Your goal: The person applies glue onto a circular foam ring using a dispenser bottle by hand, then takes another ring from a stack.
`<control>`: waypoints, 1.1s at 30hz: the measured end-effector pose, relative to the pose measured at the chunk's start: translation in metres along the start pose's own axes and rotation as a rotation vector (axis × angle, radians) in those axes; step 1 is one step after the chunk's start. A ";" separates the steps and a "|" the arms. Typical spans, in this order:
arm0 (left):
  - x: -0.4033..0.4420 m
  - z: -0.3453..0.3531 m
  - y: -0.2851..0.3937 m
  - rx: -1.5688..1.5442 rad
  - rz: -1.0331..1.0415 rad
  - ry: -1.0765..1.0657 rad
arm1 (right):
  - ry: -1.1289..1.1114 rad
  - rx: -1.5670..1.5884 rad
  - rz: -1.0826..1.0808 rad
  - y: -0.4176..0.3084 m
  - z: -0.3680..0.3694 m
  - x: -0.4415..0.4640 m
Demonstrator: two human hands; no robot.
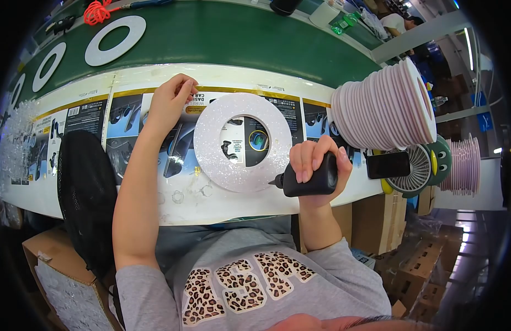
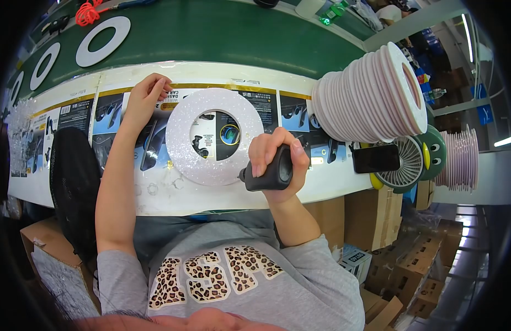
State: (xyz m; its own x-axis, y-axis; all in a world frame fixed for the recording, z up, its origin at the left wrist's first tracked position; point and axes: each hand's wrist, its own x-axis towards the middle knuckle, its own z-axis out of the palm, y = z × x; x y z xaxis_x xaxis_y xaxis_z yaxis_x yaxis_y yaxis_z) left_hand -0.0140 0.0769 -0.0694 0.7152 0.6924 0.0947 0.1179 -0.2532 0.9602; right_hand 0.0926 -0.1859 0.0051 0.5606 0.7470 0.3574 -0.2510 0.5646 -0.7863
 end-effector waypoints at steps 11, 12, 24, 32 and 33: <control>0.000 0.001 -0.003 -0.009 0.014 0.003 | -0.003 0.058 0.012 -0.004 0.001 -0.001; 0.000 0.001 -0.002 -0.003 0.013 0.004 | 0.002 0.057 0.015 -0.005 0.003 -0.001; 0.001 0.000 -0.002 -0.020 -0.010 -0.008 | -0.037 0.013 0.028 0.003 0.018 -0.003; 0.001 0.001 -0.002 -0.019 -0.015 -0.013 | -0.048 0.023 0.034 0.009 0.018 -0.002; 0.001 0.001 -0.001 -0.012 -0.013 -0.015 | -0.048 0.024 0.035 0.009 0.018 -0.002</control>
State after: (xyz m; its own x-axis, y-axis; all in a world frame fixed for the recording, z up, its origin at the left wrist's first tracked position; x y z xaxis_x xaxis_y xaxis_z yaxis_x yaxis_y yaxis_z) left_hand -0.0131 0.0775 -0.0708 0.7236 0.6857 0.0784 0.1189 -0.2358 0.9645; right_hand 0.0752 -0.1758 0.0062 0.5130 0.7819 0.3541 -0.2888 0.5457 -0.7866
